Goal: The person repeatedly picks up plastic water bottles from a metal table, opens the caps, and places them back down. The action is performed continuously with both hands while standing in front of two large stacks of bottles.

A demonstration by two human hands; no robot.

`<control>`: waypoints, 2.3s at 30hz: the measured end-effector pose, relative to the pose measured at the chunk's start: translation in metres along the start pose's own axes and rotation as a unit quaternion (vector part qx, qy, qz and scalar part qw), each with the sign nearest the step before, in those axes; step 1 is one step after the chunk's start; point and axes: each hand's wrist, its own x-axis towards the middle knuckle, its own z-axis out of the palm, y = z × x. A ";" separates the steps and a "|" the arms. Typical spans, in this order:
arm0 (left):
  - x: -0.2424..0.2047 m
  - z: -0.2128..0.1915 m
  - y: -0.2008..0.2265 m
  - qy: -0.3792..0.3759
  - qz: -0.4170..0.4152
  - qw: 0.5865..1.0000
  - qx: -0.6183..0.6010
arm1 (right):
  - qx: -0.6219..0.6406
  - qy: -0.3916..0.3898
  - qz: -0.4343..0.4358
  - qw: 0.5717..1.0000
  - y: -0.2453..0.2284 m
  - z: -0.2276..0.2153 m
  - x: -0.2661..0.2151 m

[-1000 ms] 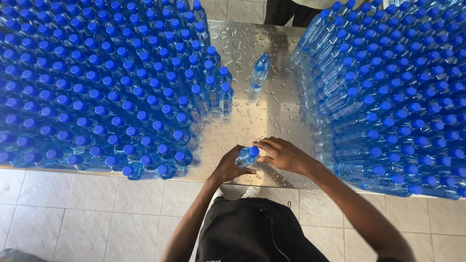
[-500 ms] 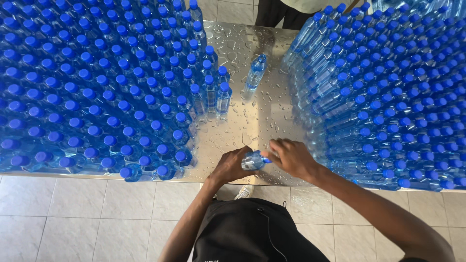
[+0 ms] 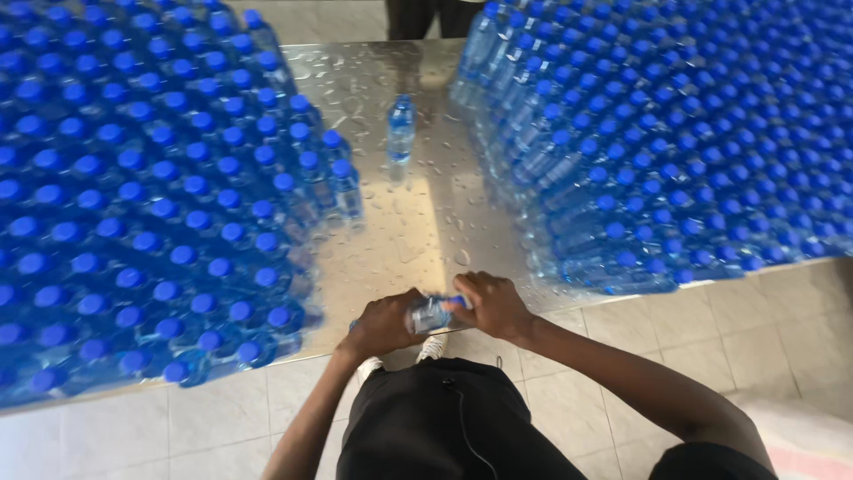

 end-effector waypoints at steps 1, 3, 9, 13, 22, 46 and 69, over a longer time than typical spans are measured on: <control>-0.003 -0.013 0.009 -0.058 0.029 0.997 -0.036 | -0.101 0.134 -0.197 0.966 0.012 0.003 -0.002; -0.005 -0.036 0.035 -0.120 0.065 0.988 -0.066 | -0.203 0.265 -0.377 0.864 0.020 0.001 -0.012; 0.050 0.022 0.041 -0.236 0.052 0.959 -0.147 | -0.015 0.208 -0.208 0.956 0.064 0.052 -0.008; 0.109 0.159 -0.040 0.006 0.009 0.985 0.172 | 0.090 -0.074 0.060 0.991 0.128 0.093 -0.005; 0.081 0.039 0.052 -0.330 0.139 0.892 -0.276 | -0.143 0.280 -0.346 0.884 0.120 0.034 -0.049; 0.115 0.014 0.106 0.168 -0.010 0.969 -0.181 | -0.149 0.242 0.055 0.957 0.183 -0.126 0.091; -0.032 0.119 -0.079 0.377 -0.153 0.845 -0.348 | 0.270 0.160 -0.039 0.949 -0.088 0.086 0.222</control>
